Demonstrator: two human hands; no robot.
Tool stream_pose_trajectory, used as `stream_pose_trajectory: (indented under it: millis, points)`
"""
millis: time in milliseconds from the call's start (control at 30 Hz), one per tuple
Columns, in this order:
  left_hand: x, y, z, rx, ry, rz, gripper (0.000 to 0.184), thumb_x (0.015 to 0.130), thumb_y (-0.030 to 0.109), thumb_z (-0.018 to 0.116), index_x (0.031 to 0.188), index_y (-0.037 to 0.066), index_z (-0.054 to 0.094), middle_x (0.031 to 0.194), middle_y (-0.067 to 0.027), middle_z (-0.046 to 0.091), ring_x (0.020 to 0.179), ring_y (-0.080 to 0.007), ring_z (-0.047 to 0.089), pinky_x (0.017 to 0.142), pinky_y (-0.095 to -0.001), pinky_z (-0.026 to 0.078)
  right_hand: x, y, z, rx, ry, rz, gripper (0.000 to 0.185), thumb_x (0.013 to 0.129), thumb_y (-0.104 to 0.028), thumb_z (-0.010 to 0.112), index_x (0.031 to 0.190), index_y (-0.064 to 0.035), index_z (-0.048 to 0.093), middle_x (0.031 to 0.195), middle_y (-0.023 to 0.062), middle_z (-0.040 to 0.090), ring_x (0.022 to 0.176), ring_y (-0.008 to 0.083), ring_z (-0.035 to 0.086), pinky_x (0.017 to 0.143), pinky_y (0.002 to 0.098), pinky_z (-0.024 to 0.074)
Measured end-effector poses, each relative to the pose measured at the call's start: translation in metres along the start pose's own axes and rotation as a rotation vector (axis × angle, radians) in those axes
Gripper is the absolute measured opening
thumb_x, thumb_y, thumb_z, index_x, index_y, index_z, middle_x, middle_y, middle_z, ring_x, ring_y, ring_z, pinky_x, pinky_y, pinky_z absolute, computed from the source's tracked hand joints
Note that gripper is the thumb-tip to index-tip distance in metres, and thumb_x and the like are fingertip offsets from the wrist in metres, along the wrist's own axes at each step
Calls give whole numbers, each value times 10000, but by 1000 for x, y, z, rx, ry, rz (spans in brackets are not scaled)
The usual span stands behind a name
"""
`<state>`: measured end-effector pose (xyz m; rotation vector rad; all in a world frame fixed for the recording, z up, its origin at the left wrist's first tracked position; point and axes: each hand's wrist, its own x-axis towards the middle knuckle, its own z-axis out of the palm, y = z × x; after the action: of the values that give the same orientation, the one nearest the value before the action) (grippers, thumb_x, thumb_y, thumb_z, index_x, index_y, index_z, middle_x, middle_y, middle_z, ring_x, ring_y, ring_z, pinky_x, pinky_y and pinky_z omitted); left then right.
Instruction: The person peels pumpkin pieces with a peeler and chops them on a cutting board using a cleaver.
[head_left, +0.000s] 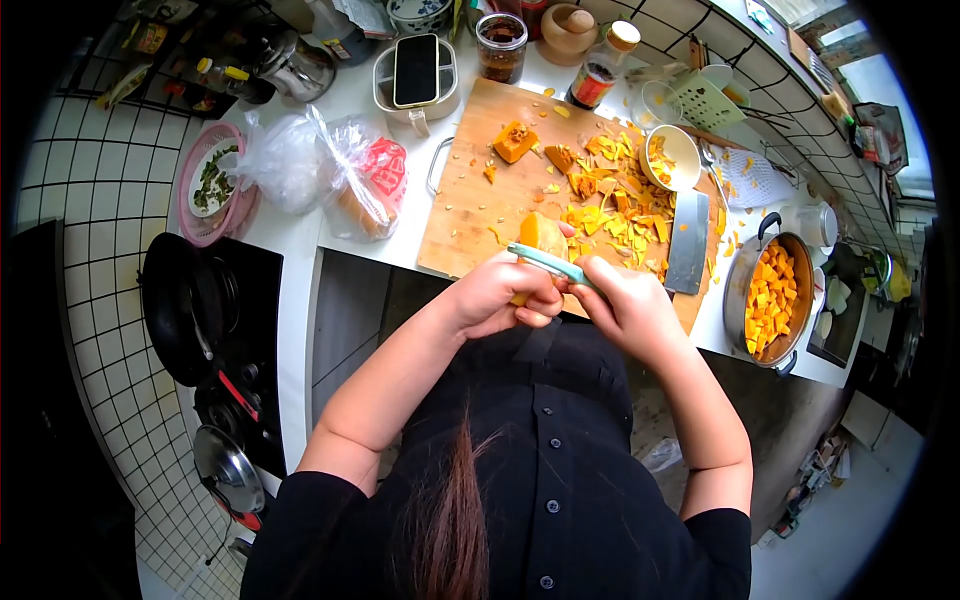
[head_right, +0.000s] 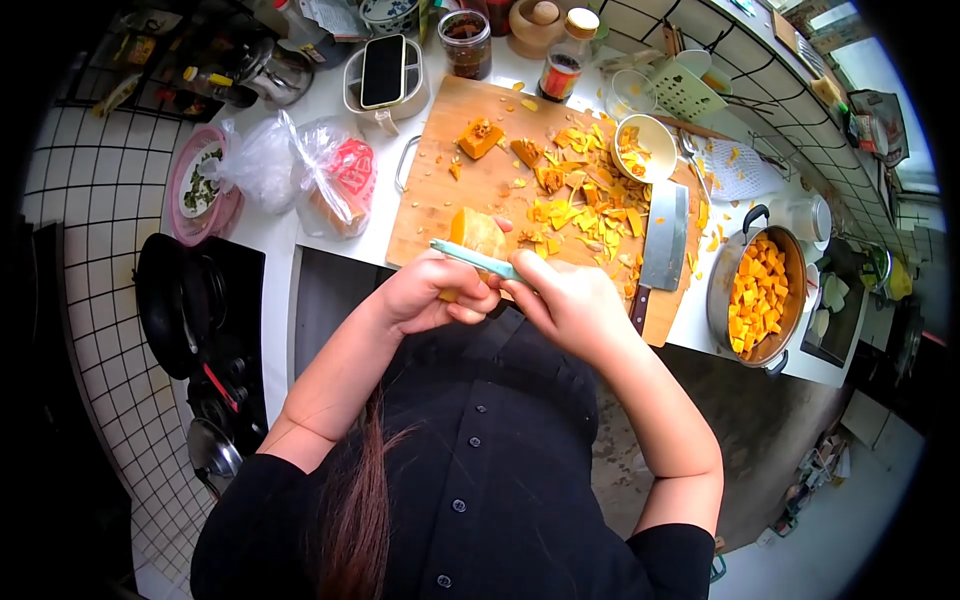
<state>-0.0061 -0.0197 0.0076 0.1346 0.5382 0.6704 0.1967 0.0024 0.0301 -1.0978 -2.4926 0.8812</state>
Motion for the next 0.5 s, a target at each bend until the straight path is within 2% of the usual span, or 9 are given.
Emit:
stream_pose_trajectory:
  millis: [33,133,233,333,367,400,467,500]
  points:
    - [1,0,1,17,17,-5,273,791,-52,479,1059,-1,498,773,-29,471,540,-70,347,464,-208,282,0,0,1,-17,5,7,188,873,-245,588,869,-92,479,650,113,561,591,315,592,496,399,449]
    - [3,-1,0,29,30,11,115,793,-40,477,891,-36,537,751,-18,466,535,-61,340,459,-205,276,-1,0,2,-87,21,18,192,866,-256,598,868,-102,485,638,100,559,574,301,593,483,395,451]
    - [0,2,4,113,20,-28,200,786,-44,465,978,-19,517,780,-22,467,537,-62,341,462,-200,273,-2,1,0,-188,27,-11,202,856,-272,611,866,-108,492,629,89,558,558,281,595,463,390,449]
    - [-3,2,3,111,-77,-58,300,767,-63,457,1056,10,490,833,-27,473,552,-61,354,466,-197,280,-1,4,-8,-248,15,-65,193,850,-260,619,871,-104,507,619,93,552,561,280,595,460,384,450]
    - [-2,1,-3,96,-124,-93,418,756,-56,471,1151,75,441,886,-35,479,570,-63,372,471,-200,291,0,3,-11,-257,8,-69,177,851,-238,619,877,-98,516,611,103,547,571,290,595,471,381,453]
    - [-1,0,-6,110,-135,-98,478,749,-58,480,1198,90,405,894,-43,473,584,-67,378,474,-195,295,1,3,-14,-267,1,-74,161,853,-217,620,882,-91,525,604,113,541,582,300,595,482,378,456]
    - [0,-1,-10,138,-158,-106,606,734,-62,498,1290,119,334,908,-58,460,613,-76,392,479,-186,302,1,18,-6,-367,83,76,170,869,-260,601,931,-110,550,574,104,543,542,286,592,470,396,462]
    - [-7,-3,5,381,-102,-78,682,737,-50,578,1322,153,293,917,-51,460,634,-79,426,498,-199,351,2,30,-3,-416,124,150,182,877,-281,591,956,-120,563,559,99,544,522,279,590,464,405,465]
